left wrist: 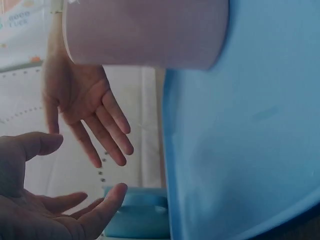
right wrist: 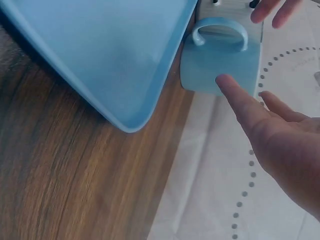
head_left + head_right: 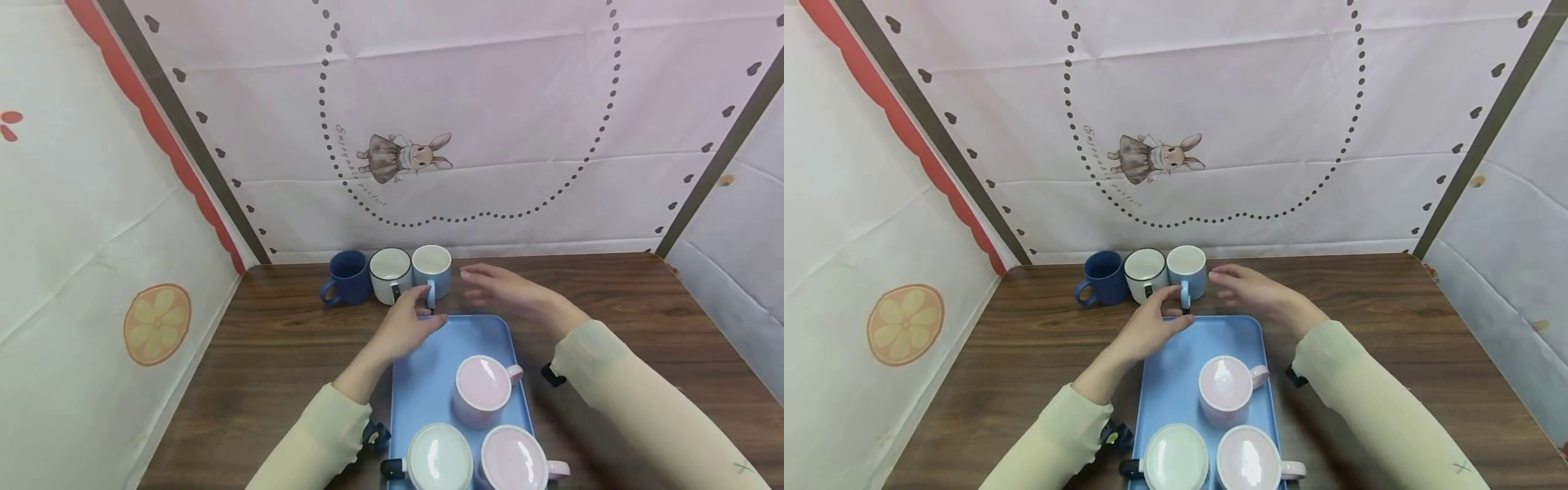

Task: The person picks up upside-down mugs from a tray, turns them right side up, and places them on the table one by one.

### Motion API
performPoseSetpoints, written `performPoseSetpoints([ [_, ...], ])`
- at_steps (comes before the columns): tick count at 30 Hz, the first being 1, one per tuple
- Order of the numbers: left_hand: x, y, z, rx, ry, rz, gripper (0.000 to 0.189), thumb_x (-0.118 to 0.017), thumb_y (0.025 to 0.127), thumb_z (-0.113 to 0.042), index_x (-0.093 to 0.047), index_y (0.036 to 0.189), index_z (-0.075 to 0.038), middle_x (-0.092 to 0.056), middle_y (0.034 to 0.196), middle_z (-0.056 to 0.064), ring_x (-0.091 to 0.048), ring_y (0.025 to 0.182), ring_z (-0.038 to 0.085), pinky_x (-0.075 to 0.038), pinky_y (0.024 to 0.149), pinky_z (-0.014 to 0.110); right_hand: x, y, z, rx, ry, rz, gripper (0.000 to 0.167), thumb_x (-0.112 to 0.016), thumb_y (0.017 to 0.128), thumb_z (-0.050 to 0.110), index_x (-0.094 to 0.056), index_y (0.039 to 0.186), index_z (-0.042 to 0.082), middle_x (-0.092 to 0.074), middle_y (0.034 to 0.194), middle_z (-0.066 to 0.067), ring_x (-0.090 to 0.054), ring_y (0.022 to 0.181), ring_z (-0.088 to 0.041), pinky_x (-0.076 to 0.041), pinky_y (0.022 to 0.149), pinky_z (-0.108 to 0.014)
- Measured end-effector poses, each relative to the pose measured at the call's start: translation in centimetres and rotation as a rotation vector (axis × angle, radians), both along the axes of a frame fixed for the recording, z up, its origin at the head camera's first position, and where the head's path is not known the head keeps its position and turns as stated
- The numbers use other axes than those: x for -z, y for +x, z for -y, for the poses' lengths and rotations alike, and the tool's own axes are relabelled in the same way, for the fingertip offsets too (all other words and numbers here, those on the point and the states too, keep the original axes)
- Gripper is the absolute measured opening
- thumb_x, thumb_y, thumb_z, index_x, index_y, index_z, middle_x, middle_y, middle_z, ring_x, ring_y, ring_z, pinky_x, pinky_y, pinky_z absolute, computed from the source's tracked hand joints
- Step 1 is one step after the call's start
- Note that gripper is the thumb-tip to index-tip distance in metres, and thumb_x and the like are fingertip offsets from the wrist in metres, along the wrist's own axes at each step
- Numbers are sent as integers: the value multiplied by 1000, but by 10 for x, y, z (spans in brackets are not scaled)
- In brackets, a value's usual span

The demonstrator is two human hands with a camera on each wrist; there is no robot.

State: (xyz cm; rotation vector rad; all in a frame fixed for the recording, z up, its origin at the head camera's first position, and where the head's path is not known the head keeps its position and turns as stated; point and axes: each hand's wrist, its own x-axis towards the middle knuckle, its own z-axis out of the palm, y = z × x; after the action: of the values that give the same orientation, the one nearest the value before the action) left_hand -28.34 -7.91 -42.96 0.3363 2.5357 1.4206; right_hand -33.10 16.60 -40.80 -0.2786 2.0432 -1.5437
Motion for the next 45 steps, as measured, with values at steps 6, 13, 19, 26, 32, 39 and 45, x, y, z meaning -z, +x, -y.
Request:
performPoseSetpoints([
  [6, -8, 24, 0, 214, -24, 8, 70, -73, 96, -37, -43, 156, -15, -49, 157, 8, -55, 138, 27, -54, 107, 48, -7, 25, -7, -33, 102, -131, 65, -50, 108, 48, -37, 158, 8, -40, 163, -23, -42, 148, -45, -37, 120, -59],
  [13, -3, 35, -1, 470, -100, 6, 71, -75, 94, -37, -46, 155, -15, -54, 155, 5, -52, 142, 26, -48, 115, 46, -3, 62, -15, -102, 107, -278, 48, -54, 108, 35, -54, 147, 8, -56, 151, -18, -54, 138, -43, -50, 109, -58],
  [19, 0, 38, 1, 600, -150, -9, 77, -78, 91, -44, -44, 156, -21, -52, 157, -5, -49, 145, 18, -45, 117, 42, 5, 84, -26, -185, 87, -360, 41, -55, 108, 27, -59, 142, 5, -66, 139, -17, -61, 130, -40, -54, 106, -52],
  [26, 7, 39, 1, 678, -136, 17, 85, -81, 87, -46, -40, 158, -27, -51, 156, -9, -47, 145, 11, -41, 119, 39, 17, 105, -42, -186, 46, -351, 41, -59, 106, 19, -59, 140, -2, -67, 135, -20, -66, 122, -28, -57, 95, -23],
  [32, 14, 39, -1, 702, -112, -6, 85, -85, 85, -41, -41, 156, -26, -54, 152, -10, -51, 142, 10, -42, 118, 34, 29, 118, -50, -165, 16, -331, 36, -60, 105, 14, -61, 138, -1, -66, 135, -22, -68, 116, -15, -60, 94, -31],
  [39, 20, 41, -8, 683, -117, 0, 82, -88, 83, -38, -44, 151, -29, -58, 146, -12, -56, 135, 11, -48, 111, 32, 43, 128, -58, -139, 70, -359, 25, -58, 106, 18, -69, 127, 8, -72, 124, -11, -67, 110, -7, -56, 94, -21],
  [45, 21, 42, -9, 668, -123, 29, 81, -89, 82, -40, -44, 150, -35, -58, 145, -17, -55, 137, 11, -48, 113, 37, 50, 132, -60, -109, 84, -362, 20, -58, 106, 20, -71, 119, 11, -73, 115, -7, -66, 104, -12, -55, 91, -20],
])
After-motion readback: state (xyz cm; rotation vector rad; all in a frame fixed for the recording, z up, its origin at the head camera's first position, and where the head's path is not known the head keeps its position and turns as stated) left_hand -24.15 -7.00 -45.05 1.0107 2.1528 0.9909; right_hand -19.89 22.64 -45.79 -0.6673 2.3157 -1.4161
